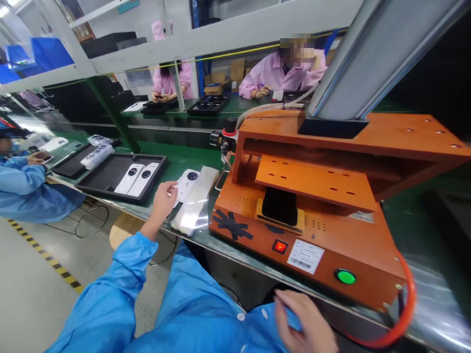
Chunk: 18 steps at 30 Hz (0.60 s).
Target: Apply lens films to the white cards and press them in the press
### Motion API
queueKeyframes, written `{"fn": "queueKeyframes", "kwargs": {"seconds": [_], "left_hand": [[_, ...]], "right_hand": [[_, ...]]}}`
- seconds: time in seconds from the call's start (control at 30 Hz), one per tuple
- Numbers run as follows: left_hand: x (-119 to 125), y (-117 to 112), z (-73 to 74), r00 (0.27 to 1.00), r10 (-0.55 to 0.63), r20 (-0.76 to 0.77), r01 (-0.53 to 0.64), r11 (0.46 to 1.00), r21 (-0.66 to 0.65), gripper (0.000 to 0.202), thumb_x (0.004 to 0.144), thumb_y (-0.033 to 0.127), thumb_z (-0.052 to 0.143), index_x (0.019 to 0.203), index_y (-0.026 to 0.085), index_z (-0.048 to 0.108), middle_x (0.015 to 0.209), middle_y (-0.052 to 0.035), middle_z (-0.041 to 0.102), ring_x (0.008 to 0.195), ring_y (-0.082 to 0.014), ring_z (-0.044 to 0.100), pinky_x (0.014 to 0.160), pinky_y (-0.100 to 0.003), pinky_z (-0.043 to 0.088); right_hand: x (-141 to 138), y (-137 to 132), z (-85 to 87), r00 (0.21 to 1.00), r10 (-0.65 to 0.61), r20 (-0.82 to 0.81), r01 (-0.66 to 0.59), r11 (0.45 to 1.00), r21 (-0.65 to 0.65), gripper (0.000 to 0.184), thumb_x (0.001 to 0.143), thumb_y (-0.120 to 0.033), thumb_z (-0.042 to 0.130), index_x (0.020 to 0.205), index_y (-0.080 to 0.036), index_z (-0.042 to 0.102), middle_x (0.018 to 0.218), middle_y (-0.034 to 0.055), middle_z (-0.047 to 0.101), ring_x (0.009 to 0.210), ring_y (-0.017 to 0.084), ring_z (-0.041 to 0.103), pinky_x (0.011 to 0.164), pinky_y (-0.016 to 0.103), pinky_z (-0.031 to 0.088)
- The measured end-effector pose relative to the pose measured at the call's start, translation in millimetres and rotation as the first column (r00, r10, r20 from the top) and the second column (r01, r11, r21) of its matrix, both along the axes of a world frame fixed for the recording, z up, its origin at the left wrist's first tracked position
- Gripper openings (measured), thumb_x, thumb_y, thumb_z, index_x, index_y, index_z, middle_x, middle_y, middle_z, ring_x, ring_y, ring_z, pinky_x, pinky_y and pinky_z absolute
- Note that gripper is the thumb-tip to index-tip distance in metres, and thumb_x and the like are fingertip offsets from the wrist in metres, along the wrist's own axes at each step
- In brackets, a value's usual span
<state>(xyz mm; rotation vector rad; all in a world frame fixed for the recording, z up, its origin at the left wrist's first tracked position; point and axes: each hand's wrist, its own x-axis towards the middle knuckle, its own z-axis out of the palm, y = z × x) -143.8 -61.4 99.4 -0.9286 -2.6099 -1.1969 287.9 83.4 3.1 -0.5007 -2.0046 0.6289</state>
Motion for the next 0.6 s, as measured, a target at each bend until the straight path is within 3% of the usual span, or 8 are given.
{"fn": "queueKeyframes", "kwargs": {"seconds": [0.1, 0.2, 0.3, 0.4, 0.6], "left_hand": [[-29.7, 22.3, -3.2, 0.999, -0.019, 0.051, 0.023, 0.997, -0.068, 0.027, 0.095, 0.038, 0.065, 0.106, 0.017, 0.077, 0.095, -0.0084, 0.071, 0.085, -0.0223, 0.066, 0.083, -0.033, 0.050], [-34.8, 37.5, -17.3, 0.986, -0.058, 0.155, 0.078, 0.989, -0.126, 0.032, 0.087, 0.051, 0.079, 0.089, 0.019, 0.077, 0.078, -0.0056, 0.069, 0.077, -0.0236, 0.064, 0.076, -0.033, 0.046], [-34.0, 44.8, -33.5, 0.966, -0.080, 0.245, 0.110, 0.988, -0.111, 0.035, 0.075, 0.048, 0.090, 0.087, 0.018, 0.077, 0.078, -0.0053, 0.071, 0.076, -0.0229, 0.064, 0.073, -0.032, 0.045], [-35.8, 46.8, -43.4, 0.947, -0.109, 0.303, 0.126, 0.991, -0.037, 0.031, 0.077, 0.038, 0.088, 0.094, 0.016, 0.075, 0.085, -0.0049, 0.073, 0.076, -0.0191, 0.064, 0.074, -0.030, 0.048], [-38.7, 45.3, -41.3, 0.902, -0.185, 0.390, 0.167, 0.983, 0.078, 0.036, 0.087, 0.039, 0.079, 0.109, 0.012, 0.075, 0.094, -0.0078, 0.076, 0.083, -0.0181, 0.070, 0.081, -0.030, 0.056]], "right_hand": [[-53.6, -32.7, 16.8, 0.973, 0.226, 0.044, -0.229, 0.970, 0.088, 0.044, 0.098, -0.009, 0.061, 0.134, -0.034, 0.068, 0.091, 0.0058, 0.077, 0.070, 0.027, 0.075, 0.057, 0.043, 0.067], [-88.4, -37.6, 35.3, 0.931, 0.348, 0.113, -0.360, 0.927, 0.105, 0.036, 0.100, -0.008, 0.061, 0.129, -0.028, 0.068, 0.094, 0.0065, 0.077, 0.075, 0.024, 0.077, 0.063, 0.038, 0.068], [-107.1, -29.0, 49.2, 0.908, 0.394, 0.140, -0.407, 0.910, 0.074, 0.029, 0.103, -0.009, 0.059, 0.124, -0.027, 0.067, 0.094, 0.0053, 0.076, 0.079, 0.022, 0.077, 0.067, 0.034, 0.067], [-128.1, -20.4, 59.0, 0.889, 0.421, 0.181, -0.438, 0.897, 0.063, 0.022, 0.105, -0.012, 0.059, 0.119, -0.027, 0.068, 0.095, 0.0051, 0.076, 0.083, 0.021, 0.076, 0.071, 0.033, 0.065], [-168.8, -22.6, 61.1, 0.863, 0.456, 0.216, -0.484, 0.870, 0.095, 0.015, 0.107, -0.015, 0.057, 0.113, -0.021, 0.069, 0.098, 0.0067, 0.077, 0.084, 0.019, 0.075, 0.073, 0.028, 0.062]]}}
